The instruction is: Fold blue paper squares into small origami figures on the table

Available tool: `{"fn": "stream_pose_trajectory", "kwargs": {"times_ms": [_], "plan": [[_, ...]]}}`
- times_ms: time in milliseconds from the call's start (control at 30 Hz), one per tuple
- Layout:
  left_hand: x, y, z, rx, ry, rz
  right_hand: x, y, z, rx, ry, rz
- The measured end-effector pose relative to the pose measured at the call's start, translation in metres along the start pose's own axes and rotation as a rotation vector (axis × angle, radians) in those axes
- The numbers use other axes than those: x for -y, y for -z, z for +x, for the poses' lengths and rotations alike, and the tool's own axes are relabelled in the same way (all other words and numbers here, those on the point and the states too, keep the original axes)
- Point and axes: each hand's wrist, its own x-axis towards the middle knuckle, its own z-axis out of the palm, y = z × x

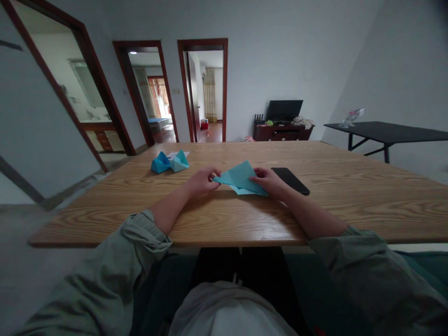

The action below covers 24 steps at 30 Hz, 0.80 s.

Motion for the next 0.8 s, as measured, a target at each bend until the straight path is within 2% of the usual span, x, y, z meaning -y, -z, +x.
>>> {"fn": "stream_pose_trajectory", "kwargs": {"times_ms": [100, 200, 467, 600, 800], "plan": [[0.003, 0.002, 0.0, 0.093, 0.104, -0.037, 0.001, 0.0, 0.0, -0.009, 0.039, -0.04], [0.003, 0.005, -0.001, 0.139, 0.148, -0.021, 0.001, 0.0, 0.0, 0.004, 0.066, -0.08], [0.007, 0.007, 0.002, 0.205, 0.152, 0.0, 0.005, -0.001, -0.003, 0.037, 0.058, -0.118], [0.014, 0.006, 0.002, 0.195, 0.145, -0.012, 0.008, -0.003, -0.006, 0.043, 0.038, -0.115], [0.014, 0.007, 0.002, 0.235, 0.207, 0.033, 0.008, -0.003, -0.007, 0.076, 0.051, -0.125]]}}
